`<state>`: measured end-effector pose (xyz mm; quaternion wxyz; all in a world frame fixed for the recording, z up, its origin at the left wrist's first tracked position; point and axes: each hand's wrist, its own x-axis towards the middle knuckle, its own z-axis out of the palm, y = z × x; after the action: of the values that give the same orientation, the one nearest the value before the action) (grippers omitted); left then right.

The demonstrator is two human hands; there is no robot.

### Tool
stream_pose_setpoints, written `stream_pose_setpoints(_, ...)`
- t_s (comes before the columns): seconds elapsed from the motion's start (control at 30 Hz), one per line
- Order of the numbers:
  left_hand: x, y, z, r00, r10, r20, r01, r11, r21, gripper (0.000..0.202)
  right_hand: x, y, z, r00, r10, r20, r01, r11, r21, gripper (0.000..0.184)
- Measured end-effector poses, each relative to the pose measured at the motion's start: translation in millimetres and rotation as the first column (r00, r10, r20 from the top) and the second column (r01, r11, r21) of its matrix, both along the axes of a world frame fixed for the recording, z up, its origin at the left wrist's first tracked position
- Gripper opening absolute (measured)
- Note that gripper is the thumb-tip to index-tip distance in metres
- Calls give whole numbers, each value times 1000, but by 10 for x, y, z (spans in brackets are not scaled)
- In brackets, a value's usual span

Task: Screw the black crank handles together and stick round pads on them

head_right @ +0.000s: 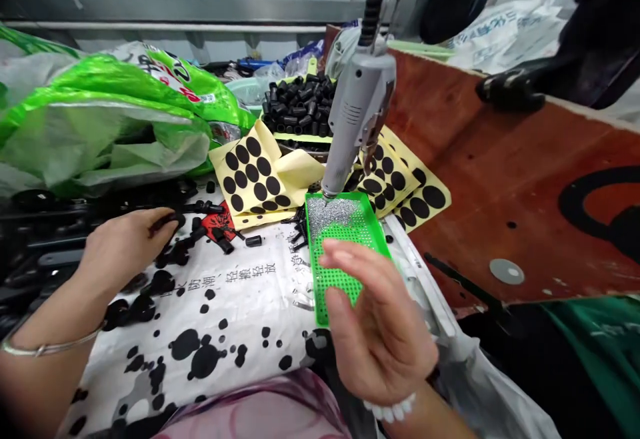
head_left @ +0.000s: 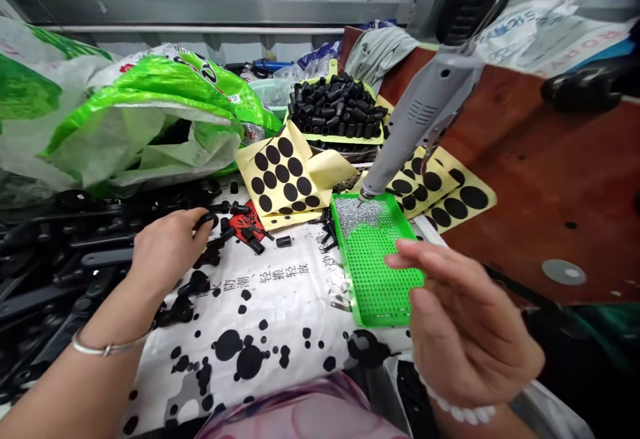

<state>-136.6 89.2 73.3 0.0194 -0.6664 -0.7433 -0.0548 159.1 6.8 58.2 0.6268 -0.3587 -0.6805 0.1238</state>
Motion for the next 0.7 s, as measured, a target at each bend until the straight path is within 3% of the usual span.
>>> stream_pose_setpoints(0.07, 49, -132, 56, 992, 15, 127, -29, 993, 112, 44, -128, -14, -59, 993, 114, -7, -114, 993, -39, 47)
stream_pose_setpoints(0.13, 142, -271, 64, 891, -53, 451, -31, 984, 178, 42, -289, -5, -127, 971, 234, 42, -230, 970, -79, 46)
stream_pose_setpoints(0.2, 261, -399, 23, 591, -99, 801, 28, 994, 103, 37, -443, 20, -189, 955, 279, 98, -270, 958, -102, 50)
stream_pose_setpoints(0.27, 381, -508, -54, 288, 4, 958, 160, 986, -53, 32, -549, 52, -242, 955, 273, 120, -255, 956, -141, 52)
stream_pose_setpoints(0.33, 484, -592, -145, 96, 143, 985, 269, 949, -164, 31, -593, 82, -288, 947, 298, 119, -271, 941, -205, 51)
stream_pose_setpoints(0.43, 594, -672, -273, -132, 288, 948, 312, 920, -236, 34, -570, 111, -350, 915, 401, 50, -372, 884, -283, 45)
stream_pose_setpoints(0.53, 654, -715, -371, -257, 390, 884, 324, 897, -301, 32, -516, 125, -393, 893, 451, -19, -434, 846, -310, 41)
stream_pose_setpoints(0.7, 670, -773, -444, -228, 448, 865, 401, 852, -336, 36, -480, 126, -400, 865, 499, -48, -485, 808, -334, 32)
